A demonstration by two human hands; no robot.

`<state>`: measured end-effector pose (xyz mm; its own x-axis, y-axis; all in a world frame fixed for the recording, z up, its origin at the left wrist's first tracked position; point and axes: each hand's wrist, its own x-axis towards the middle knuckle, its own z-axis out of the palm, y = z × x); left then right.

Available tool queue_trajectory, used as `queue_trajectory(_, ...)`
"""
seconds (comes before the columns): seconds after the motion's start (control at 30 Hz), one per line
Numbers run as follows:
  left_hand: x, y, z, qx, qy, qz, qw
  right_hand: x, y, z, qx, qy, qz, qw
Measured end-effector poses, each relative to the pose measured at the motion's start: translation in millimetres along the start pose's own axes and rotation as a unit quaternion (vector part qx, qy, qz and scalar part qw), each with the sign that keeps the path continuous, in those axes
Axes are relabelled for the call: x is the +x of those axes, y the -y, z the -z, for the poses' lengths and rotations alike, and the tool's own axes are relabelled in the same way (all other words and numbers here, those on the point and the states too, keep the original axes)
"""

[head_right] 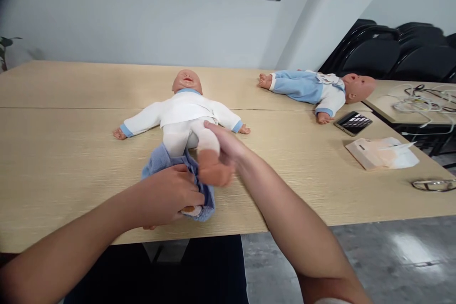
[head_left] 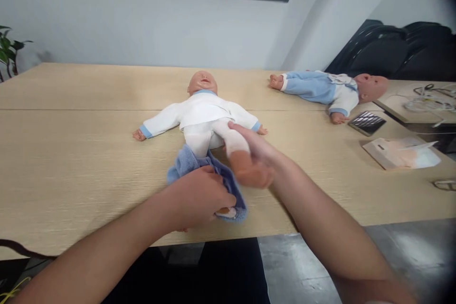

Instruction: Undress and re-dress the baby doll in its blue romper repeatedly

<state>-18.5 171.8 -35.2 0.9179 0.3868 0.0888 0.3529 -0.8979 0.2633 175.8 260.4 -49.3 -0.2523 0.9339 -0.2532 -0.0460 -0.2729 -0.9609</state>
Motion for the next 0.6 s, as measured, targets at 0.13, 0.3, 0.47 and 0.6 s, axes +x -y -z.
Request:
queue_trajectory(0.13,-1.4,8.0,-4.5,0.018,-0.082,-0.033,0.996,7.1,-14.5,-17.7,-0.028,-0.088,0.033,0.995)
queue_trajectory(0.3,-10.8,17.9,2.1,0.065,-0.186,-0.085,0.977,18.1,-17.6,-3.2,-0.096,-0.166,0.069,0.979)
queue_trajectory(0.47,-9.3,19.8,0.6,0.062,-0.323,-0.007,0.944,17.6,-21.6,-3.6,-0.114,-0.206,0.095,0.967)
queue_trajectory(0.6,-8.8,21.2,-0.1,0.079,-0.486,0.120,0.862,3.9,-12.1,-10.5,0.004,-0.033,0.064,0.997)
